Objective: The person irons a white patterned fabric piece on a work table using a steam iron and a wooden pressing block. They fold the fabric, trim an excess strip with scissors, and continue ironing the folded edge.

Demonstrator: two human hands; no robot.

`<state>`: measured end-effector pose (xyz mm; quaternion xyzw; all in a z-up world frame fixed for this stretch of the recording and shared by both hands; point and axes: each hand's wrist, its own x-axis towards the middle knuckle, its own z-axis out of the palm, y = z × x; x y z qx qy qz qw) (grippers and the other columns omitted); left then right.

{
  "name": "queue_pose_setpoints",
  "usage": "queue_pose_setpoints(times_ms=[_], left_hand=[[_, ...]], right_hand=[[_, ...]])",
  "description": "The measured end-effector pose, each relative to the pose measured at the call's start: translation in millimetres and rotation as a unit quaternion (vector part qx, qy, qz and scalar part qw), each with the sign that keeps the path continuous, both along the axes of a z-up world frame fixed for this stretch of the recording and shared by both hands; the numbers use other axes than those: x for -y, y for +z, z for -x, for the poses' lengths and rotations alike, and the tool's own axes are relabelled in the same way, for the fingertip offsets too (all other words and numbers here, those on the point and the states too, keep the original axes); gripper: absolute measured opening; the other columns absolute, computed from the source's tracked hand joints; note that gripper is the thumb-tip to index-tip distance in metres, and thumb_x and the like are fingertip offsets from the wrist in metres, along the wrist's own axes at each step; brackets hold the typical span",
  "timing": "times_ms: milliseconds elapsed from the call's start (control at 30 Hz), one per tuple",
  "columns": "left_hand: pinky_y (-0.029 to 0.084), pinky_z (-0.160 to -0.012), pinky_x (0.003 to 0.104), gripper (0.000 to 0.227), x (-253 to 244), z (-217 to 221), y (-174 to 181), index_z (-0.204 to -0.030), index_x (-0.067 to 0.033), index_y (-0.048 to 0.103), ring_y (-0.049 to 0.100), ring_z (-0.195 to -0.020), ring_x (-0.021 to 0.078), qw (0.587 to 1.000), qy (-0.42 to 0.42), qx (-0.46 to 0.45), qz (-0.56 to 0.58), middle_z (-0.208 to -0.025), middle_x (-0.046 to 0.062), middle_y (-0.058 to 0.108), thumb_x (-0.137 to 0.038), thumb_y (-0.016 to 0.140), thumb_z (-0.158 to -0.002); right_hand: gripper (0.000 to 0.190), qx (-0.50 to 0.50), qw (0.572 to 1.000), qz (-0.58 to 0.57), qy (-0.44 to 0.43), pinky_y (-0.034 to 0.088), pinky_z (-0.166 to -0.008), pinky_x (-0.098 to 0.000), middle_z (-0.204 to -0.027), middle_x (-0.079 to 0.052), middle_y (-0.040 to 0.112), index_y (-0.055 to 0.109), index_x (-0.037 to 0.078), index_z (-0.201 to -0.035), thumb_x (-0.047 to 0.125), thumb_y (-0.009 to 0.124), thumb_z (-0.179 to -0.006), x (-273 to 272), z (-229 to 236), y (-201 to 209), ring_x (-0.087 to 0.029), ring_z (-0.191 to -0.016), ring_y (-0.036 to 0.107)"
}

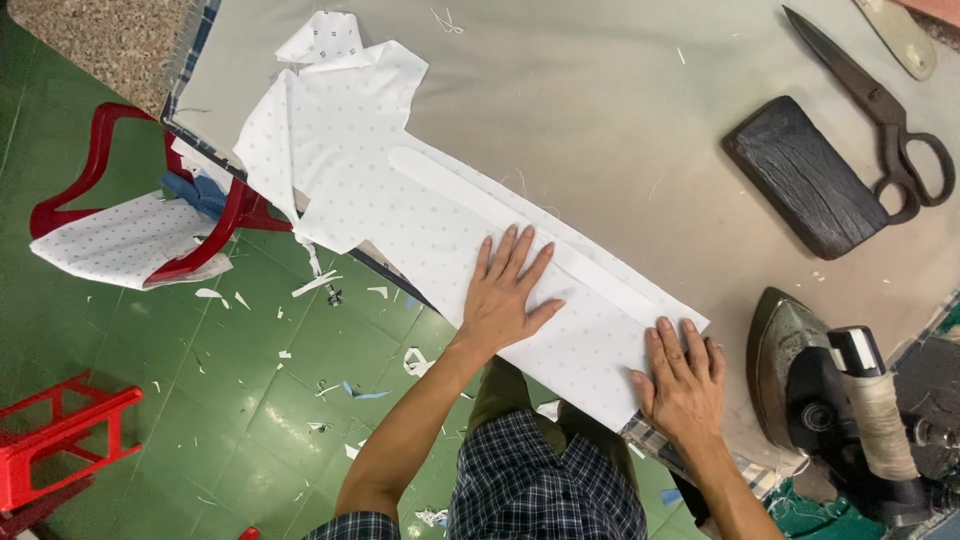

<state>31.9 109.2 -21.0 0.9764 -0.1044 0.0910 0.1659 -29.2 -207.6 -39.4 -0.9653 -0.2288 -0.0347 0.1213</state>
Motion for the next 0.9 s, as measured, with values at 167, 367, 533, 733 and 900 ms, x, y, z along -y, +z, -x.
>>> queue_pose_setpoints(times_ms=[167, 367, 533, 733, 900], left_hand=[[0.018, -0.124, 0.059, 0.076, 0.2, -0.4, 1.4, -0.152, -0.0210, 0.050, 0.035, -0.151, 0.0359, 1.000, -0.001, 0.001, 0.005, -0.160, 0.016, 0.042, -0.067, 0.055, -0.092], [0.018, -0.124, 0.060, 0.075, 0.5, -0.3, -0.2, -0.153, -0.0216, 0.048, 0.036, -0.151, 0.0362, 1.000, 0.000, 0.002, -0.001, -0.161, 0.017, 0.042, -0.066, 0.054, -0.093], [0.016, -0.124, 0.059, 0.074, 1.4, 0.7, -2.6, -0.154, -0.0229, 0.047, 0.035, -0.151, 0.0354, 1.000, 0.008, 0.002, -0.011, -0.161, 0.016, 0.042, -0.066, 0.052, -0.094], [0.016, -0.124, 0.060, 0.073, 2.0, 0.3, -3.1, -0.154, -0.0246, 0.047, 0.034, -0.152, 0.0353, 1.000, 0.013, 0.010, -0.016, -0.161, 0.015, 0.042, -0.066, 0.053, -0.094], [0.015, -0.124, 0.060, 0.074, 2.6, -1.0, 0.5, -0.153, -0.0237, 0.048, 0.034, -0.151, 0.0351, 1.000, 0.017, 0.014, -0.018, -0.161, 0.016, 0.041, -0.066, 0.053, -0.094]], right_hand=[[0.058, 0.005, 1.000, 0.012, -0.006, 0.026, -0.123, -0.0531, -0.164, 0.002, 0.047, 0.056, 0.022, -0.148, 0.051, 0.044, -0.100, 0.2, 0.8, 0.3, -0.028, -0.153, 0.038], [0.057, 0.007, 1.000, 0.007, -0.007, 0.026, -0.123, -0.0518, -0.163, 0.003, 0.048, 0.056, 0.023, -0.148, 0.051, 0.044, -0.099, -1.4, 0.1, 2.5, -0.027, -0.152, 0.039], [0.057, 0.004, 1.000, 0.014, -0.011, 0.027, -0.124, -0.0516, -0.162, 0.004, 0.048, 0.057, 0.024, -0.147, 0.051, 0.045, -0.099, -2.1, 0.2, 3.3, -0.026, -0.152, 0.039], [0.057, 0.003, 1.000, 0.013, -0.011, 0.027, -0.124, -0.0518, -0.162, 0.004, 0.049, 0.057, 0.023, -0.147, 0.051, 0.046, -0.099, -1.1, 0.2, 1.3, -0.026, -0.152, 0.040], [0.057, 0.006, 1.000, 0.011, -0.007, 0.027, -0.124, -0.0523, -0.162, 0.002, 0.049, 0.058, 0.022, -0.147, 0.049, 0.046, -0.099, 0.2, 0.9, -1.9, -0.027, -0.152, 0.040]])
